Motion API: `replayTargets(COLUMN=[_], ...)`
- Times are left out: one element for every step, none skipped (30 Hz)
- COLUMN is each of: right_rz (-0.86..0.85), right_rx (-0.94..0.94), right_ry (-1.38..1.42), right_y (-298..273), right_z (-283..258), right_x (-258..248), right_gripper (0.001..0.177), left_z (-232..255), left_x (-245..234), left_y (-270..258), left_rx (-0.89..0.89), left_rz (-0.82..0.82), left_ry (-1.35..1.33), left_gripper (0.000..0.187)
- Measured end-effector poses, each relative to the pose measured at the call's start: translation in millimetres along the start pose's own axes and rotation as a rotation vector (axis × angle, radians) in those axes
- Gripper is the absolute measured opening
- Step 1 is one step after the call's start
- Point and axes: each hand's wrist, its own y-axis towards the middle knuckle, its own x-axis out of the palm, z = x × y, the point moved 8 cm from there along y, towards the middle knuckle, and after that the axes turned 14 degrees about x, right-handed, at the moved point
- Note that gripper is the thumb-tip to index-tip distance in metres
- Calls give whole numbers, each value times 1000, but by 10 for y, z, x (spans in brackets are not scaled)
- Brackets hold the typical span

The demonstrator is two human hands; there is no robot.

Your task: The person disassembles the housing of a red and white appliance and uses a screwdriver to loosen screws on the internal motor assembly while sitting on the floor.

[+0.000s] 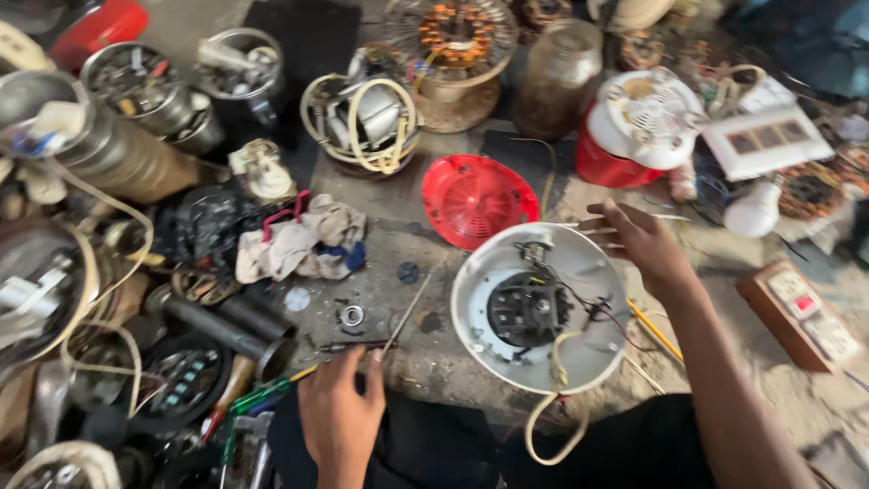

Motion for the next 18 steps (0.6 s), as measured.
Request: replayTargets(right_rz=[38,76,102,117,131,143,155,157,155,155,155,131,107,89,83,78,73,82], right_rx=[-69,-137,-119,-103,-87,-111,-135,-161,-156,-148,-140,-146,-153,-163,-209,-254,-298,-243], right_ry=[22,35,26,23,20,9,-1,-6,9,22,35,57,80,101,101,101,100,98], right_y=[-280,-534,-733,-883,-1015,-1127,-1213,-1238,-1225,-1224,-1218,-1197,-1157,-1130,-1127,-1127,-1138,-1114], right_z=[-6,-4,76,168,269,344,418,464,505,548,584,587,569,543,497,459,421,450], right_x=[-40,-80,-100,-67,-47,-27,0,48,61,47,32,30,29,9,0,-3,-15,-29], right_gripper=[45,45,45,45,46,45,45,45,45,45,45,45,45,44,45,45,46,46], left_z=[-6,21,197,383,584,801,1017,1197,1355,1503,1620,1650,1682,1735,1743,1720,1703,1703], left_x=[-7,0,21,33,60,93,133,201,289,372,470,657,851,1045,1197,1334,1466,1525], left_y=[42,62,139,233,340,437,521,599,676,771,872,965,1046,1101,1138,1163,1157,1162], left_rx=[-100,-209,-163,-120,-76,-18,40,68,96,158,219,172,123,80,21,-37,-96,-99], left_rz=[52,101,108,118,127,122,116,79,42,35,27,-57,-141,-225,-274,-327,-380,-358], left_ry=[-139,-281,-374,-456,-538,-619,-699,-709,-719,-657,-596,-600,-602,-608,-640,-672,-702,-721], left_gripper=[22,20,20,20,20,21,23,23,24,28,33,37,41,45,47,50,54,53])
